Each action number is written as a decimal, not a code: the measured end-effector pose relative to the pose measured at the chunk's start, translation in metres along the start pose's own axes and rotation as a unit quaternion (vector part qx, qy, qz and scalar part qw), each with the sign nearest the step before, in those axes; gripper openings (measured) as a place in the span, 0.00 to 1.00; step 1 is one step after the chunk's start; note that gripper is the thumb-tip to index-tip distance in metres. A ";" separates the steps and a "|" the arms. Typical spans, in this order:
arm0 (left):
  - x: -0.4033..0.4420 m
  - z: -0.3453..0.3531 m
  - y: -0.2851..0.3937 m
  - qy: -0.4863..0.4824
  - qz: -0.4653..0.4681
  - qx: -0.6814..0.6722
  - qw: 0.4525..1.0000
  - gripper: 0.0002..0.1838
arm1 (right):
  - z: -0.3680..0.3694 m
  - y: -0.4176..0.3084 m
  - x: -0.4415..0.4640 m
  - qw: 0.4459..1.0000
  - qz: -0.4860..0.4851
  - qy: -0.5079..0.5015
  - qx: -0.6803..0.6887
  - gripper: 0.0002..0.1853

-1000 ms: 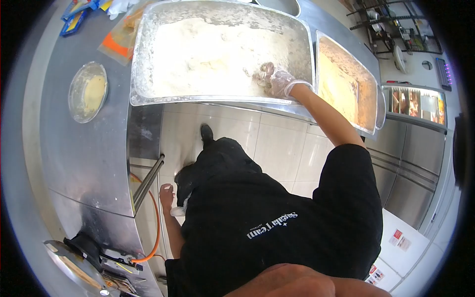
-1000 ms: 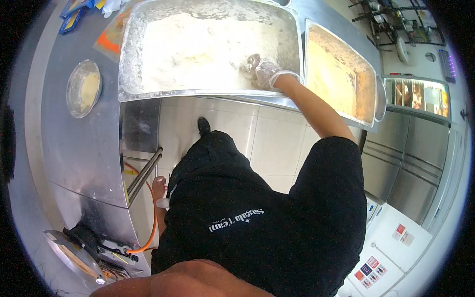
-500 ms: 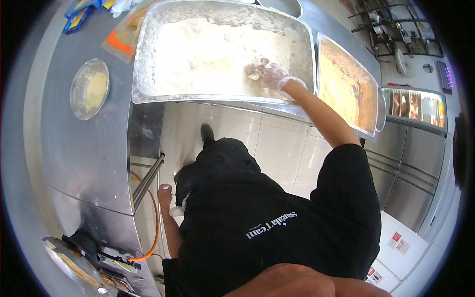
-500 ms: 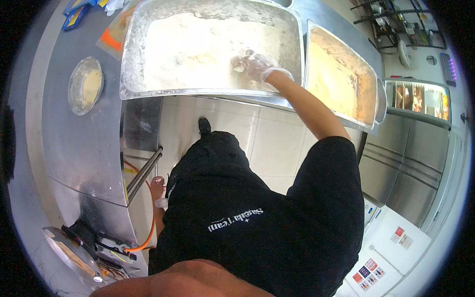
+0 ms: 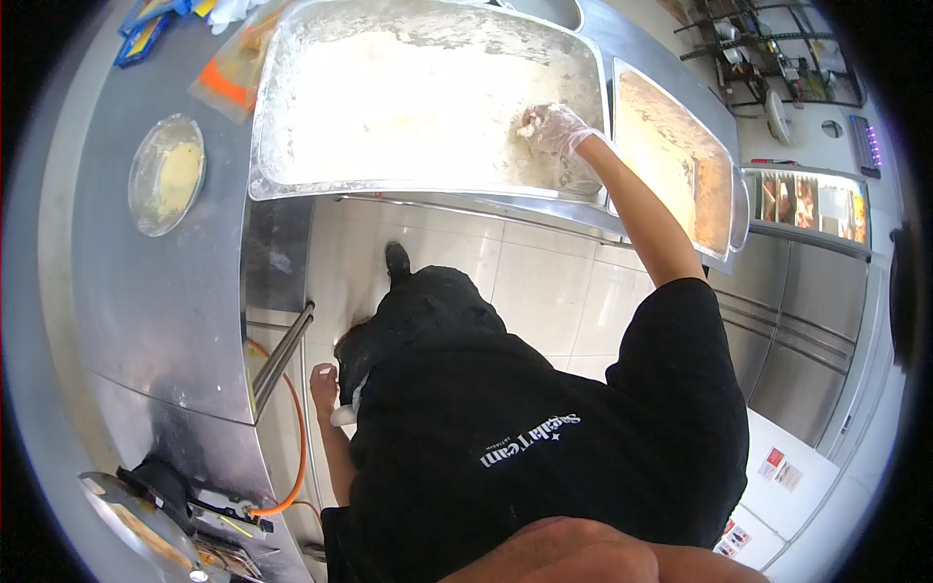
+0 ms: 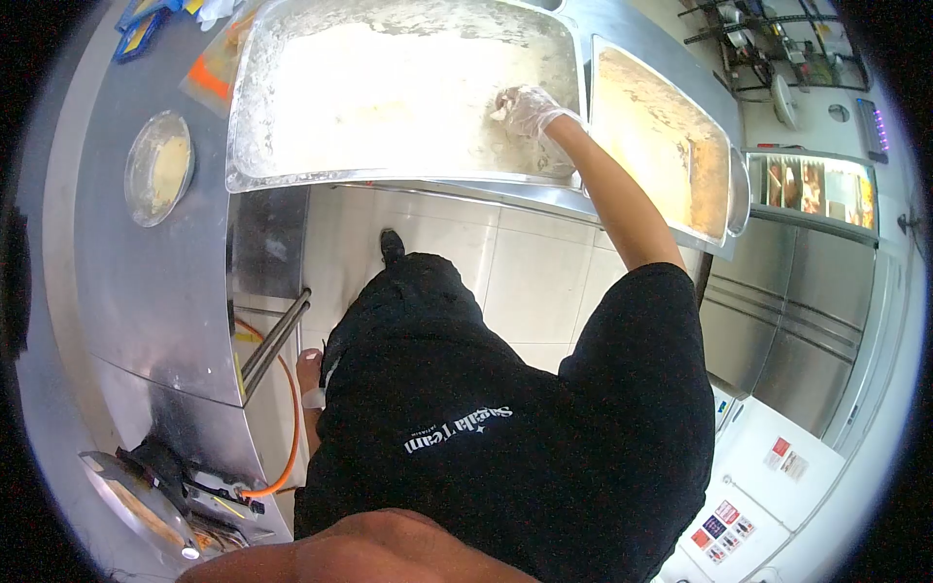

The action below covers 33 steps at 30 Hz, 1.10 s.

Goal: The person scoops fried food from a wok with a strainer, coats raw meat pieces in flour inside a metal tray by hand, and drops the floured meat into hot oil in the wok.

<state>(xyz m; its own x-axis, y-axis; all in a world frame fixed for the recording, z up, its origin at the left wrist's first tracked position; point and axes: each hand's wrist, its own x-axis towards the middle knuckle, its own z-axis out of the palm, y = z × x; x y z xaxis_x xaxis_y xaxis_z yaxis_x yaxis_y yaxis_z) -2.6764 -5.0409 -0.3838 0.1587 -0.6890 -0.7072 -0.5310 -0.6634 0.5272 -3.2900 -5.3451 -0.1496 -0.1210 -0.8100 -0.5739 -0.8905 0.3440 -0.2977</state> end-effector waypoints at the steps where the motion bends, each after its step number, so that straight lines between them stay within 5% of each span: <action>1: 0.001 0.002 -0.006 -0.003 0.002 0.013 1.000 0.11 | 0.013 0.030 0.019 0.982 -0.087 0.063 -0.155 0.16; 4: -0.002 0.003 0.001 0.006 0.008 0.017 1.000 0.10 | 0.034 0.041 0.022 0.959 -0.067 0.078 -0.265 0.16; 9: 0.005 0.003 -0.004 0.004 -0.055 -0.069 0.996 0.10 | 0.044 0.044 0.020 0.966 -0.087 0.042 -0.241 0.16; 17: 0.016 0.002 -0.006 -0.006 -0.065 -0.110 0.992 0.10 | 0.029 0.018 0.009 0.978 -0.059 0.093 -0.174 0.14; 19: 0.018 0.003 -0.014 0.001 -0.026 -0.091 0.995 0.11 | 0.017 0.016 0.009 0.987 -0.050 0.040 -0.148 0.14; 21: 0.015 0.004 -0.020 0.007 -0.023 -0.081 0.996 0.11 | 0.004 0.016 0.004 0.996 -0.015 0.030 0.081 0.14; 22: 0.012 0.004 -0.018 0.009 -0.037 -0.080 0.996 0.11 | -0.007 0.020 -0.003 0.954 0.016 0.043 0.295 0.15; 24: 0.013 0.005 -0.037 0.007 -0.054 -0.104 0.993 0.12 | -0.018 0.064 0.012 0.928 0.021 0.102 0.357 0.17; 25: 0.018 0.006 -0.054 -0.002 -0.045 -0.135 0.990 0.09 | -0.015 0.089 0.024 0.854 -0.063 0.106 0.505 0.19; 26: 0.039 0.027 -0.096 0.000 0.093 -0.097 0.991 0.09 | -0.011 0.114 0.034 0.751 -0.145 0.082 0.639 0.22; 28: -0.007 -0.004 -0.058 0.031 -0.024 -0.152 0.988 0.10 | -0.032 0.051 0.046 0.882 -0.141 0.116 0.434 0.23; 29: -0.011 -0.007 -0.060 0.079 0.014 -0.128 0.989 0.10 | -0.043 0.033 0.038 0.921 -0.135 0.127 0.341 0.24; 33: -0.030 -0.008 -0.097 0.197 0.031 -0.136 0.970 0.16 | -0.071 -0.121 0.027 0.954 -0.207 0.048 0.212 0.27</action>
<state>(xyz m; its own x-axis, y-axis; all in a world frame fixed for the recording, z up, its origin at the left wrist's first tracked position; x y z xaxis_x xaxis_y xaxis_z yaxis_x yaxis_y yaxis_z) -2.6234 -4.9579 -0.4098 0.4682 -0.7520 -0.4640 -0.3178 -0.6332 0.7057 -3.2167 -5.4426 -0.0752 0.1445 -0.9507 -0.2744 -0.6152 0.1309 -0.7774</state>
